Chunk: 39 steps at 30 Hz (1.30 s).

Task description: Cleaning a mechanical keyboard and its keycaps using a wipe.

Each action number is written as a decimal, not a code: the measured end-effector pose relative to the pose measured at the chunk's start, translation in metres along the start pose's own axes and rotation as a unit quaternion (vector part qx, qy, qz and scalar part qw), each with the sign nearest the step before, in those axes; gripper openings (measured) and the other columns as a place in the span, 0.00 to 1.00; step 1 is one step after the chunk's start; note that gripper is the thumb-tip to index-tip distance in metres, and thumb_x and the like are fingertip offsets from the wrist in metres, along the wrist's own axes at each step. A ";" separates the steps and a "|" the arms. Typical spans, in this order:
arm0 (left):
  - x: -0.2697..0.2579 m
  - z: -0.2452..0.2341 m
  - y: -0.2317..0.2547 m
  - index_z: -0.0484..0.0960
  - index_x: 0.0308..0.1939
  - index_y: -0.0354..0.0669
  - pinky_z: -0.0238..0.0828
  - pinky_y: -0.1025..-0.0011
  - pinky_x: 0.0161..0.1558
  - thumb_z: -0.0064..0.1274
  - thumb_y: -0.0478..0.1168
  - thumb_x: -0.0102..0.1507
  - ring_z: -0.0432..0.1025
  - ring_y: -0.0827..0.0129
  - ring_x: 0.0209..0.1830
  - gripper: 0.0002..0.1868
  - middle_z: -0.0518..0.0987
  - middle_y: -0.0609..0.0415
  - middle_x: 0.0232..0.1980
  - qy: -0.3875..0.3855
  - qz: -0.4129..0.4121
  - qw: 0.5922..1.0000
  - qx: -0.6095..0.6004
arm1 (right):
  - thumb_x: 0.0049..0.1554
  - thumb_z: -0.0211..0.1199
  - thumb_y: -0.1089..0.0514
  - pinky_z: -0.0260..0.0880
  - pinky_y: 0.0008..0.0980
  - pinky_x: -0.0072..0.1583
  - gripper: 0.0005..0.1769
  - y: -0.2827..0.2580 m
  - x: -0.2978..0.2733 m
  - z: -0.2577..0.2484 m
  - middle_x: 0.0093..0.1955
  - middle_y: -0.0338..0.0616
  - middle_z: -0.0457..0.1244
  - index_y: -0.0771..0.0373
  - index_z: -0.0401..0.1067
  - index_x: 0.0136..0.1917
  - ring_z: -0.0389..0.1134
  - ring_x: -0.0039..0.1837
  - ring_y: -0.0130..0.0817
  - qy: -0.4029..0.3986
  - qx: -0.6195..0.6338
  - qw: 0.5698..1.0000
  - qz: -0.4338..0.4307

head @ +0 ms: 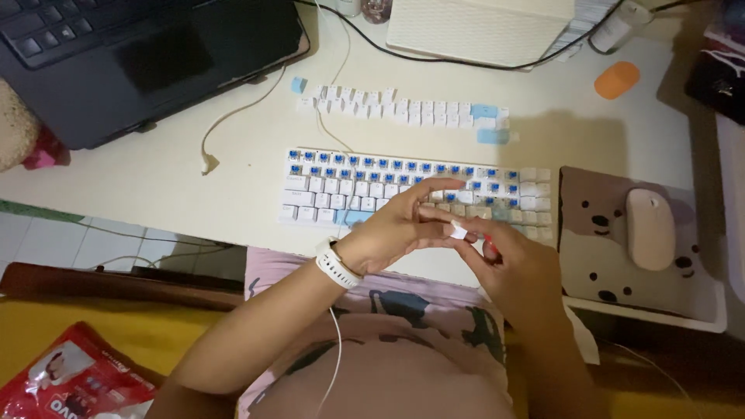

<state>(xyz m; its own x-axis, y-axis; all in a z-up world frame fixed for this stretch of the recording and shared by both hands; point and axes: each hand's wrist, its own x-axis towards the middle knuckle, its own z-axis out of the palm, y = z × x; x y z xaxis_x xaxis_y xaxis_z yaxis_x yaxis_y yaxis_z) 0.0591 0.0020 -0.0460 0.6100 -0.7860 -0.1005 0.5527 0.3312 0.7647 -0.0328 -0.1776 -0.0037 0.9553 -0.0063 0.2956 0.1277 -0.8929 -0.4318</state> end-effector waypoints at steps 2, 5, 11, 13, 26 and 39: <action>-0.001 0.000 0.001 0.57 0.78 0.41 0.74 0.61 0.65 0.46 0.21 0.66 0.73 0.61 0.63 0.36 0.75 0.44 0.64 -0.005 0.009 1.000 0.006 | 0.49 0.78 0.49 0.63 0.30 0.34 0.21 -0.002 0.000 -0.001 0.29 0.38 0.63 0.53 0.79 0.54 0.63 0.29 0.30 -0.007 -0.007 1.000 0.021; -0.002 0.002 0.008 0.57 0.78 0.43 0.75 0.61 0.62 0.47 0.21 0.66 0.74 0.62 0.61 0.37 0.76 0.44 0.62 -0.010 0.003 0.999 0.042 | 0.49 0.77 0.50 0.64 0.27 0.35 0.20 -0.007 0.003 -0.005 0.33 0.35 0.66 0.54 0.79 0.54 0.64 0.31 0.25 0.012 0.031 0.999 -0.029; -0.001 -0.005 0.001 0.57 0.77 0.46 0.76 0.64 0.63 0.48 0.21 0.64 0.76 0.61 0.60 0.38 0.80 0.44 0.59 -0.045 0.014 0.999 -0.006 | 0.49 0.75 0.51 0.61 0.24 0.33 0.22 -0.009 -0.004 0.000 0.33 0.33 0.66 0.56 0.79 0.56 0.59 0.29 0.21 0.002 0.093 0.996 0.007; 0.003 -0.009 -0.012 0.62 0.75 0.42 0.75 0.64 0.64 0.51 0.19 0.64 0.74 0.63 0.61 0.37 0.79 0.46 0.59 -0.037 0.061 0.997 -0.038 | 0.49 0.79 0.50 0.58 0.26 0.33 0.20 -0.003 -0.012 0.009 0.26 0.39 0.58 0.57 0.79 0.52 0.55 0.29 0.23 0.061 0.086 0.987 0.119; -0.044 -0.001 -0.036 0.77 0.63 0.37 0.74 0.69 0.64 0.50 0.21 0.64 0.74 0.68 0.61 0.23 0.80 0.51 0.63 0.086 0.073 0.994 0.008 | 0.48 0.75 0.45 0.67 0.28 0.35 0.25 0.027 -0.011 0.025 0.32 0.43 0.69 0.54 0.80 0.57 0.68 0.31 0.25 -0.011 0.067 0.997 0.029; -0.057 -0.003 0.008 0.83 0.55 0.37 0.69 0.66 0.61 0.53 0.27 0.64 0.73 0.63 0.59 0.15 0.81 0.52 0.59 0.194 0.219 0.889 0.353 | 0.54 0.71 0.48 0.71 0.35 0.43 0.16 0.042 0.066 0.007 0.44 0.49 0.71 0.53 0.81 0.55 0.72 0.39 0.39 -0.097 -0.001 0.994 -0.051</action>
<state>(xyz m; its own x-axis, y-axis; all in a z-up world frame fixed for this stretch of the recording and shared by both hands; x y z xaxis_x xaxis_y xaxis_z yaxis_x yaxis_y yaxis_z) 0.0302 0.0509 -0.0363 0.9048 -0.3769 0.1980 -0.1961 0.0438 0.9796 0.0379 -0.2118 -0.0084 0.9708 0.1707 0.1686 0.2262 -0.8852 -0.4064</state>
